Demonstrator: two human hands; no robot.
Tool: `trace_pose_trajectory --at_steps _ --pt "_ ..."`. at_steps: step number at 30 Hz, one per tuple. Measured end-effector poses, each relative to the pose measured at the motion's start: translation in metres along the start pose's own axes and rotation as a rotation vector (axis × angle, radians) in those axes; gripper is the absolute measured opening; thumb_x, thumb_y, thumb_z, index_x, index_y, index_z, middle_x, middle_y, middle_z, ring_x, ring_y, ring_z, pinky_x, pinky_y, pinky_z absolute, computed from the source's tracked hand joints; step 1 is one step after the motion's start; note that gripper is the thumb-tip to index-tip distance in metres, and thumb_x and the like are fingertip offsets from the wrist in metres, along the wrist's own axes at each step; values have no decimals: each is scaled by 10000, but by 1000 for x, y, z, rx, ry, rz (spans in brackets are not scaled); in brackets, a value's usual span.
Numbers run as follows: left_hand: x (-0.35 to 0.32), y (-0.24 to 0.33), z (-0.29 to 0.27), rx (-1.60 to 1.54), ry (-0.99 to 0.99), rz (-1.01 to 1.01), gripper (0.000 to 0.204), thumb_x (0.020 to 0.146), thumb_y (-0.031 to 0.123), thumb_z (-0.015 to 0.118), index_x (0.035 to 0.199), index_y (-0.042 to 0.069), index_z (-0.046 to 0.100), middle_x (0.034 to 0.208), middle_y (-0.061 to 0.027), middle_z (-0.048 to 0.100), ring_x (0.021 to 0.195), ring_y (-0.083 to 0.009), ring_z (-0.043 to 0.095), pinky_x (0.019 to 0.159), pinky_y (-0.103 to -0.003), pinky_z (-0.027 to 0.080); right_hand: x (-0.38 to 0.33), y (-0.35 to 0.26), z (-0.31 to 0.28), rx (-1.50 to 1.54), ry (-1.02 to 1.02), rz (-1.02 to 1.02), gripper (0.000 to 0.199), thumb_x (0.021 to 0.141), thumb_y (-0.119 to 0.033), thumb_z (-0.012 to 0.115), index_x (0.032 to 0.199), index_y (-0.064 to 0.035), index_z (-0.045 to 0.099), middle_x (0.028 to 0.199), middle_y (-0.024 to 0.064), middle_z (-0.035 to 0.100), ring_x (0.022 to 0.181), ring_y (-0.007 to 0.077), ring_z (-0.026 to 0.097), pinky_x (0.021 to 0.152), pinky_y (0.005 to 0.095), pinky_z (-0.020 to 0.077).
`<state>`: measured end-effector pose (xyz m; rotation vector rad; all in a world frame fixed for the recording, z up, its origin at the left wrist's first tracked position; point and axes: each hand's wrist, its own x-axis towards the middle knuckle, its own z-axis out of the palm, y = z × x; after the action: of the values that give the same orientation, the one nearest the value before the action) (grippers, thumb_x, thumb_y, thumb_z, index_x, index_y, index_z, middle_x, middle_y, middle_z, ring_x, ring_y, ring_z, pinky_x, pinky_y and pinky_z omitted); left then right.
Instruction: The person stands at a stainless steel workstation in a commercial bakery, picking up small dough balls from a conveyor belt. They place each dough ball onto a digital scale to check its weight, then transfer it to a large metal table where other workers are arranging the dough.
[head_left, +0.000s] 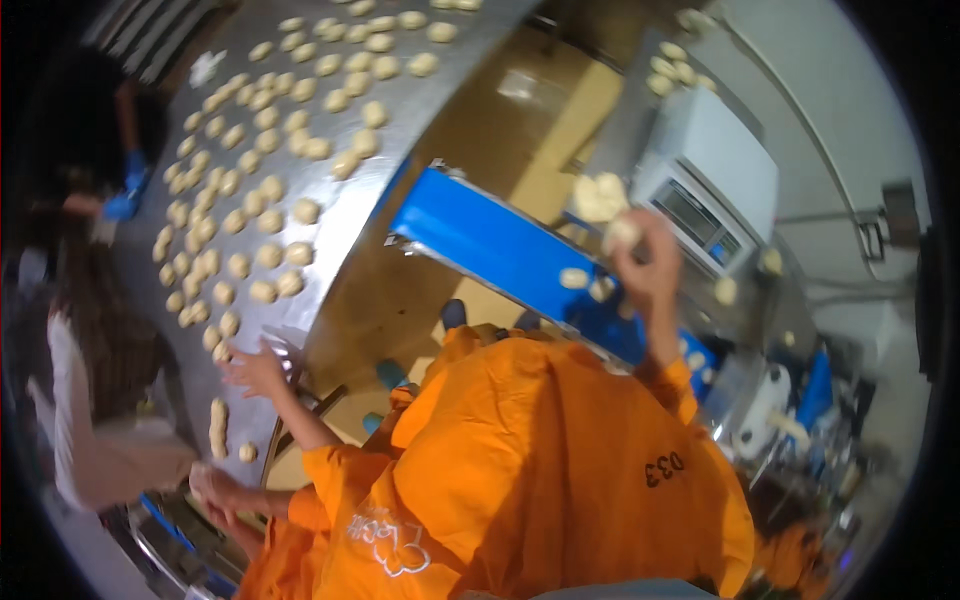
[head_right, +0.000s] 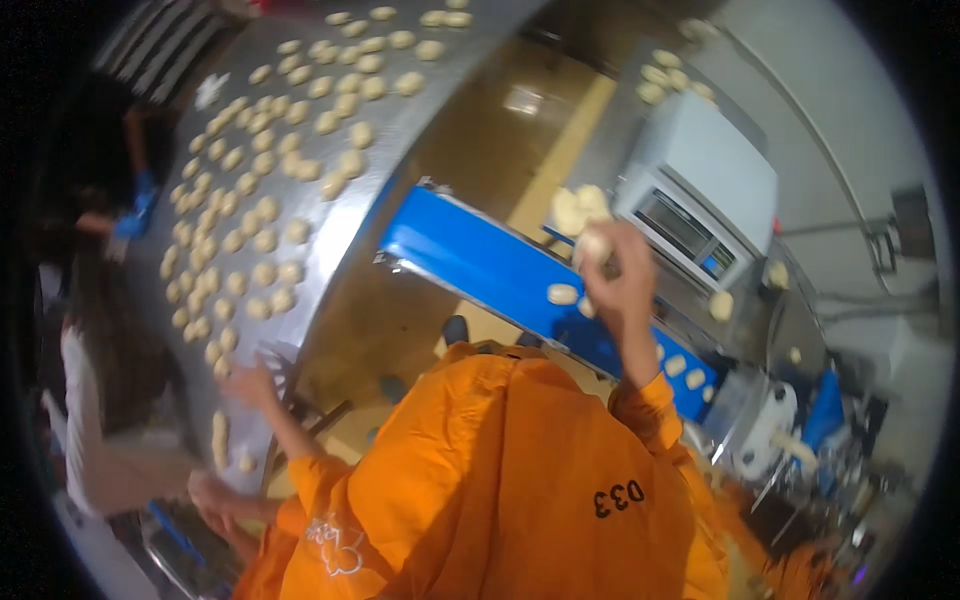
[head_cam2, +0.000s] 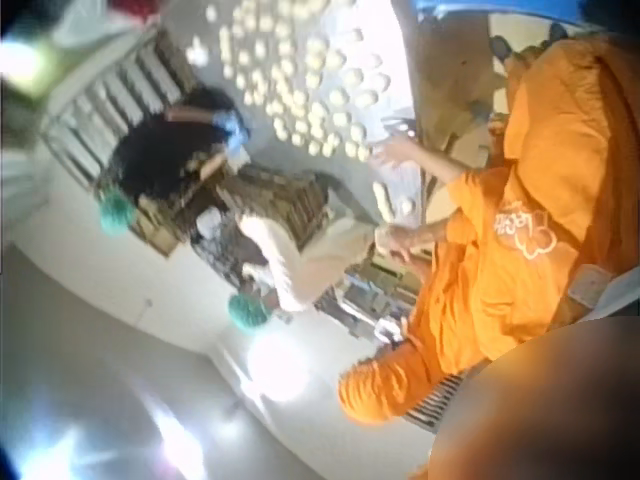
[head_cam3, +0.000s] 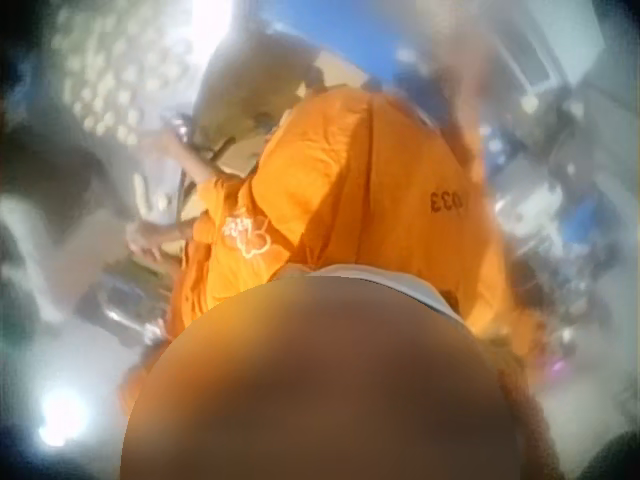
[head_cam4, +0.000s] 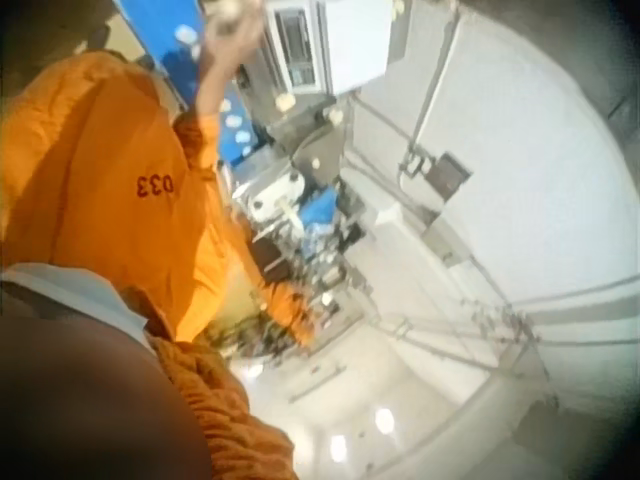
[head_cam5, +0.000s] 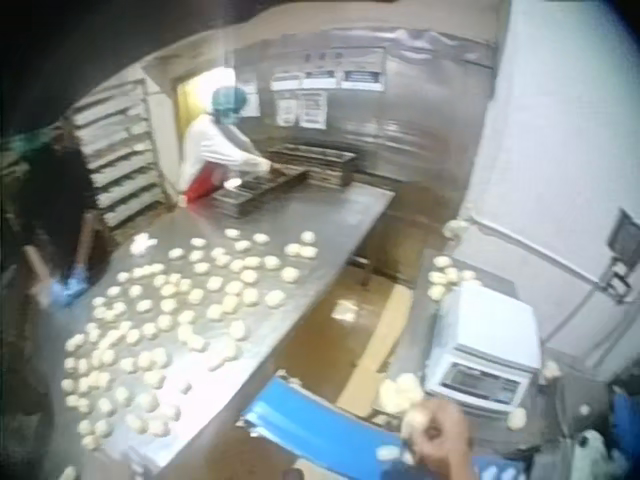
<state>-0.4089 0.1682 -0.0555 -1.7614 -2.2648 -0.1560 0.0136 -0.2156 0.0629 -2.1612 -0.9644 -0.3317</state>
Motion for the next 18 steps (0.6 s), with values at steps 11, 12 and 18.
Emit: trace_pose_trajectory --at_steps 11,12,18 --pt "-294 252 -70 -1010 -638 1818 471 763 103 703 1217 71 580 1211 -142 590 1154 -326 549 964 -426 440 -17 43 -44 -328 -132 -64 285 729 -49 650 1012 -32 681 1075 138 685 1005 344 645 892 438 492" --pt "-322 260 -59 -983 -663 1873 457 784 114 680 1231 107 587 1257 -131 558 1187 -315 527 965 -424 436 -45 33 -19 -160 -288 0 271 729 -5 633 987 -55 700 1054 137 688 956 346 656 877 432 510" --pt "-380 296 8 -854 -653 1956 342 813 103 633 1154 97 606 1099 -134 611 1046 -333 577 860 -431 482 -185 125 79 -443 -343 58 450 765 -51 660 1200 -157 619 1297 68 564 1211 263 525 906 411 516"
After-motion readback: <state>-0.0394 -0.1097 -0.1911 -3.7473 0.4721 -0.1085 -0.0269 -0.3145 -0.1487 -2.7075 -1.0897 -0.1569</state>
